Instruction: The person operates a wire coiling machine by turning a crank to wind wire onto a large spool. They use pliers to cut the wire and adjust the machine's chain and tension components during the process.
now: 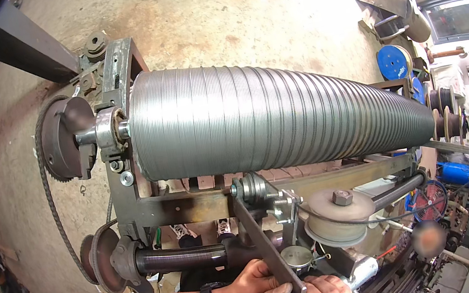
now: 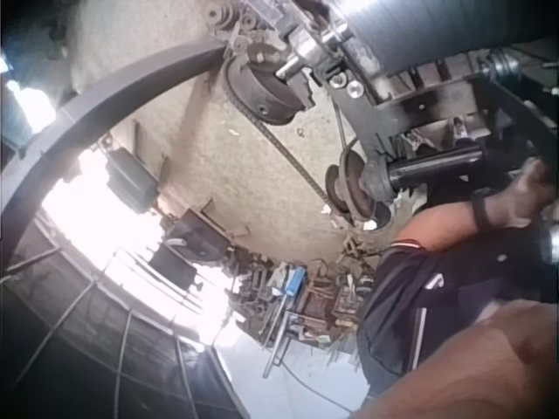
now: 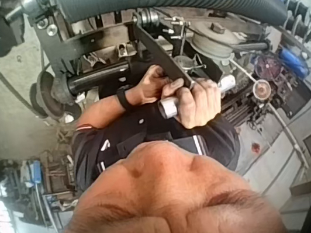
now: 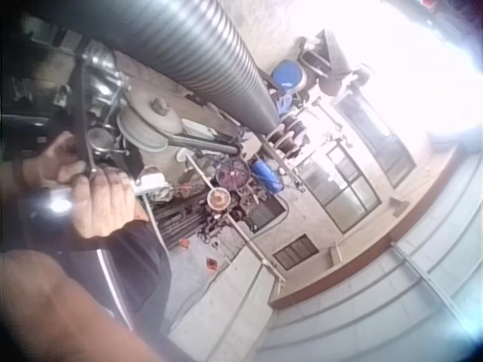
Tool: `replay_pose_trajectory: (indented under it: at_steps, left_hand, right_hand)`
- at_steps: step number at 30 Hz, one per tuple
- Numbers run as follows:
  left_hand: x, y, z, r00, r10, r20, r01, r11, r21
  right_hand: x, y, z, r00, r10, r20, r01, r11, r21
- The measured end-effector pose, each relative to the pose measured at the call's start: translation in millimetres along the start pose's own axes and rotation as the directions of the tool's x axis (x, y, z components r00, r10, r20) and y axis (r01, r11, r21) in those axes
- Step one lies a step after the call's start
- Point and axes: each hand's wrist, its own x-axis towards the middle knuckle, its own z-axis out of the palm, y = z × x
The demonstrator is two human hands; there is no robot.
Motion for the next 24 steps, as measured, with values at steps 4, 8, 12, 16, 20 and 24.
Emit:
replay_pose_trajectory:
  at_steps: [4,8,12,16,20,24]
  left_hand:
    - [-1.5,2.1,2.9,1.0,-0.005,-0.027,0.005,1.0,0.018]
    - [-6.3,-0.1,-0.6,0.998,-0.038,-0.046,0.04,0.999,0.026]
    - [-7.3,2.5,-2.0,0.996,-0.071,-0.048,0.074,0.995,0.068]
    - [-7.0,8.7,4.8,0.998,-0.029,-0.051,0.031,0.998,0.046]
    - [-9.3,7.5,1.5,0.998,-0.039,-0.056,0.042,0.997,0.061]
    - [-12.7,5.0,-2.3,0.995,-0.061,-0.074,0.064,0.997,0.043]
  right_hand:
    - [-0.1,-0.1,-1.9,1.0,-0.018,0.008,0.018,1.0,0.011]
    - [0.0,-3.2,-3.1,1.0,-0.008,0.022,0.008,1.0,0.01]
    - [2.3,-6.6,-6.3,0.998,0.02,0.053,-0.02,1.0,0.004]
    - [2.6,-6.3,-11.7,0.993,-0.004,0.12,0.001,1.0,0.028]
    - [4.1,-3.7,-14.5,0.986,-0.046,0.158,0.039,0.998,0.046]
    - [4.9,-7.9,-10.1,0.991,-0.033,0.132,0.03,0.999,0.027]
